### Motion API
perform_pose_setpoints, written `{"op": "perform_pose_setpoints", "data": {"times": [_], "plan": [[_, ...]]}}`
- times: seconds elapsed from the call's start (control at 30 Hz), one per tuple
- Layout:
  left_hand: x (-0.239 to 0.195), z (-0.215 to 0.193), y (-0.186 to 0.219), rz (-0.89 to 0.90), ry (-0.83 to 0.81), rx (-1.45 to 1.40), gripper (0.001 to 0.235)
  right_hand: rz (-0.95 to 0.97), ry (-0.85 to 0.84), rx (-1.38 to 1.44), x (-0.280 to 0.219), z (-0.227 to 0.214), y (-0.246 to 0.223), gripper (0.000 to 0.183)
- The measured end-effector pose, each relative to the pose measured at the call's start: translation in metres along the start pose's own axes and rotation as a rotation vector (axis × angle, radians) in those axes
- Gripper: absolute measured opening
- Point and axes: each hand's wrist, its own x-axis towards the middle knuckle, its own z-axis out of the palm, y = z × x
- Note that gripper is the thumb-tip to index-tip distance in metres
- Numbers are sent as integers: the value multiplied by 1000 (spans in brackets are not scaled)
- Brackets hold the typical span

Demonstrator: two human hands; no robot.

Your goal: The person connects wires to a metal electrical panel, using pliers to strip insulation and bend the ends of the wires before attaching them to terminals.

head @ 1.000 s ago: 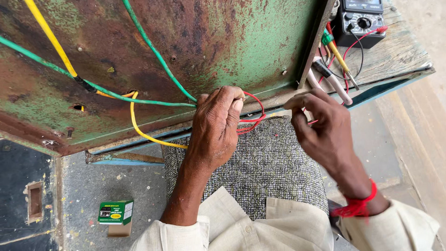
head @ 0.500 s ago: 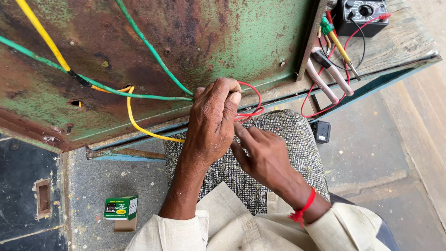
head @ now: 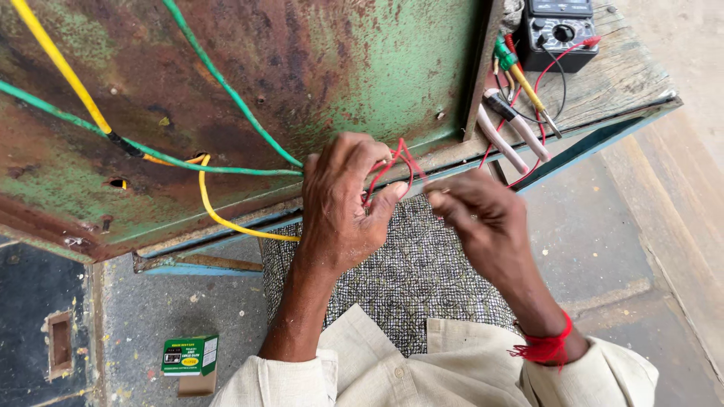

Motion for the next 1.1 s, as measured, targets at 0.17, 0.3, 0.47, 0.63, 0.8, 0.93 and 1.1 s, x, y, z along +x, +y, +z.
{"op": "perform_pose_setpoints", "data": {"times": [0.17,0.3,0.47,0.63,0.8,0.93,1.1], "plan": [[-4,-4,-4,130,-17,12,31,-188,-112,8,9,23,-2,16],[-5,-3,-10,41,-122,-5,26,-109,-126,263,13,30,2,19],[-6,-1,-13,54,-118,5,28,-1,-107,330,11,28,4,16],[-6,-3,-12,91,-129,49,25,62,-90,382,14,24,11,12],[-7,-2,-13,117,-116,62,22,-164,-6,220,11,17,0,29],[-9,-1,-17,103,-131,59,18,-501,-19,-299,17,4,-14,27],[-9,0,-17,88,-146,51,16,-697,-30,-584,23,-3,-20,26]]}}
